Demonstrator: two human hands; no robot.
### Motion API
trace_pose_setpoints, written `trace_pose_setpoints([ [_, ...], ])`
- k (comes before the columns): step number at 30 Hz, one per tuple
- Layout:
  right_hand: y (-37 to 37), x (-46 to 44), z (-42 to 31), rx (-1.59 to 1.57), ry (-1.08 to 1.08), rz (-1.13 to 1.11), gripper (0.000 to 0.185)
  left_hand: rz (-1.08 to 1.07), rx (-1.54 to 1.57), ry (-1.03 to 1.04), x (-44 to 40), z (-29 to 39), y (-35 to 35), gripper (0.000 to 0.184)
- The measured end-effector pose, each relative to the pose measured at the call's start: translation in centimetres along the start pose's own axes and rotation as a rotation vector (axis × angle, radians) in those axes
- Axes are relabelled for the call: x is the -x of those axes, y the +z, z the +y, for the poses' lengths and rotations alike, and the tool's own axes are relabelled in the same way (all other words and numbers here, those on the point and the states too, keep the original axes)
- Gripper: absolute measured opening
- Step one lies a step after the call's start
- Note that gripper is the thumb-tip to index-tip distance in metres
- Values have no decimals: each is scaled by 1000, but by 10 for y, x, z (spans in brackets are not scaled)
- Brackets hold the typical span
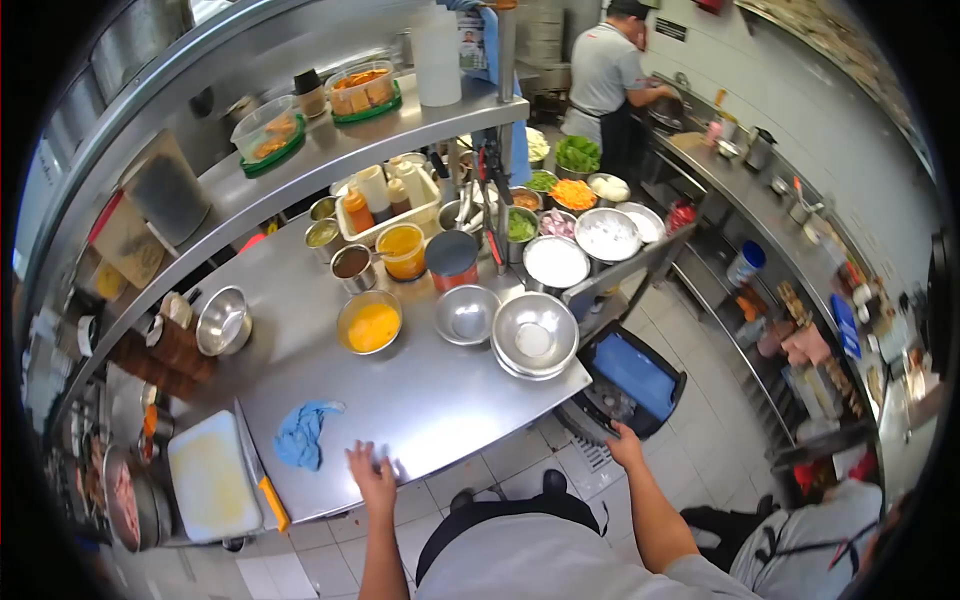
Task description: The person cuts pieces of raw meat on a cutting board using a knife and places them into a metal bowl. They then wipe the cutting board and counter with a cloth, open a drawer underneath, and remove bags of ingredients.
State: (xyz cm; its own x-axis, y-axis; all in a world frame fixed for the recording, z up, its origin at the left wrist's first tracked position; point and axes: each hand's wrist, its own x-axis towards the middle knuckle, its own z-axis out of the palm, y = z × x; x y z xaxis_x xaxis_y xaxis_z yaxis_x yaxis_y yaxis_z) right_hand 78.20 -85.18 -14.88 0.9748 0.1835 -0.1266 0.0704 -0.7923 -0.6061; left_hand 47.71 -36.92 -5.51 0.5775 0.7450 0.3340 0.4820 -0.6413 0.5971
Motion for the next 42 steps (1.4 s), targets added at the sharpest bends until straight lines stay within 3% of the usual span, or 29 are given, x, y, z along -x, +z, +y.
trace_pose_setpoints([
  [2,-6,-37,14,-31,26,-117,57,-160,71,-184,24,12,23,42],
  [6,-12,-92,37,112,-117,-215,61,-97,-137,-190,26,52,26,38],
  [9,-41,-106,27,96,-37,-357,64,-64,-140,-305,22,55,36,31],
  [12,-64,-125,23,167,-146,-308,71,-6,-169,-332,24,67,43,32],
  [19,-96,-144,37,-8,-158,-152,71,23,-218,-393,21,76,52,37],
  [24,-91,-121,42,-136,-176,-129,66,5,-237,-411,20,75,51,38],
  [30,-91,-77,-27,-495,-86,-231,51,-72,-267,-374,13,73,44,38],
  [32,-79,-80,-46,-600,-38,-501,37,-47,-295,-331,12,70,46,40],
  [34,-67,-82,-69,-599,-153,-800,31,-24,-331,-293,10,73,43,41],
  [35,-66,-80,-84,-585,-145,-813,31,-20,-334,-278,11,70,41,39],
  [37,-57,-78,-115,-156,-470,-1121,37,-71,-306,-301,-1,58,35,34],
  [38,-49,-71,-124,-145,-477,-1116,37,-63,-297,-304,-7,51,30,34],
  [40,-22,-62,-135,170,-808,-1128,53,76,-283,-238,-15,26,34,32],
  [42,12,-44,-136,243,-838,-1077,58,109,-255,-259,-14,22,28,35],
])
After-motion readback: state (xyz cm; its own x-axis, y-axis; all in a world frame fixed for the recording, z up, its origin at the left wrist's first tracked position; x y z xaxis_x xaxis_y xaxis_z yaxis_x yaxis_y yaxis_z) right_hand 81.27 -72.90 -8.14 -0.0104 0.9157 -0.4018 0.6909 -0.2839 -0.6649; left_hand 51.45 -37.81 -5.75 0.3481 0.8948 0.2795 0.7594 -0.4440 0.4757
